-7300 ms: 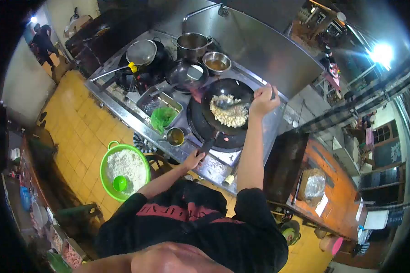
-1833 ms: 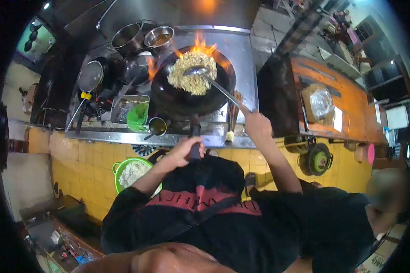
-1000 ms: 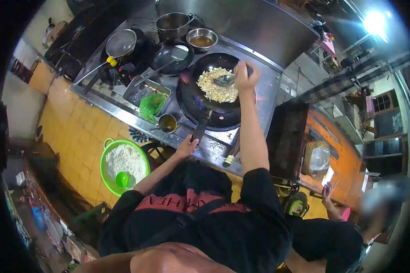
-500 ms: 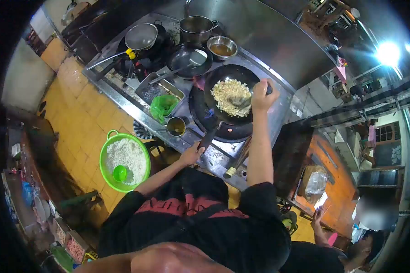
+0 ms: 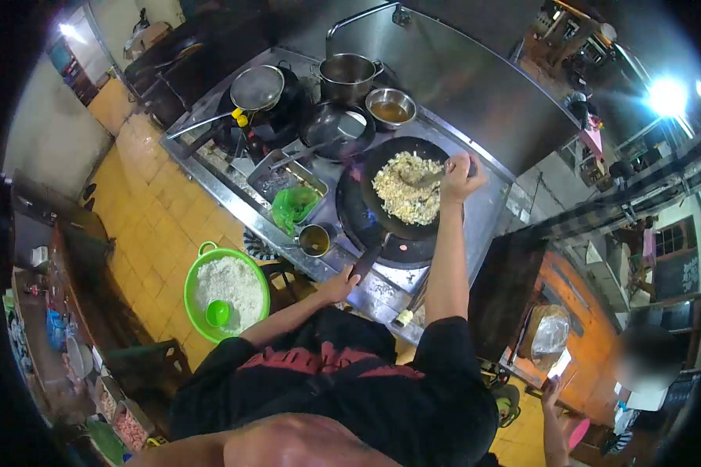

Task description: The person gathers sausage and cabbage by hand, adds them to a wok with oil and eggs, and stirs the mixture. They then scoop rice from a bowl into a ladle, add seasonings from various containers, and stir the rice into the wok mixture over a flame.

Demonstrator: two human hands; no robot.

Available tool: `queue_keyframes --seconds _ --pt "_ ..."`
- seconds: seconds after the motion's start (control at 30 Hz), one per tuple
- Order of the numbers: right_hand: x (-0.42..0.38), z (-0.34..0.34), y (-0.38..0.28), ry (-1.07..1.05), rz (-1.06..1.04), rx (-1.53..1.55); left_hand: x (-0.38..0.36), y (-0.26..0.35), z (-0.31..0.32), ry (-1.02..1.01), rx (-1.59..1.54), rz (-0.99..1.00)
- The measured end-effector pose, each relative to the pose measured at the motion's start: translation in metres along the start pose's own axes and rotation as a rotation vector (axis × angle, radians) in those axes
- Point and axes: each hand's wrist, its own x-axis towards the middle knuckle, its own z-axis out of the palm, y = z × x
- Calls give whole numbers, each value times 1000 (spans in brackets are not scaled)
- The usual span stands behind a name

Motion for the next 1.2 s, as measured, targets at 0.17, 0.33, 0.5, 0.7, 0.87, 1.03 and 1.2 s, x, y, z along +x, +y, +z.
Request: queue_keyframes --seconds 0.17,0.33,0.5,0.7,0.87,1.03,1.2 --pt "-1 6 2 79 -32 82 13 -25 15 -14 -57 32" --pt "9 18 -18 58 107 128 7 -6 4 -12 -35 -17" --pt "1 29 -9 173 170 194 8 -14 13 -6 -54 -52" --pt "-4 33 -15 131 193 208 1 4 0 -37 -72 -89" --pt "-18 16 9 -27 70 156 4 -12 12 -18 -78 -74" --pt "-22 7 -4 -19 84 36 11 -7 5 -25 -114 -25" --pt "-23 -10 18 -127 19 -197 -1 2 -4 -32 -104 -30"
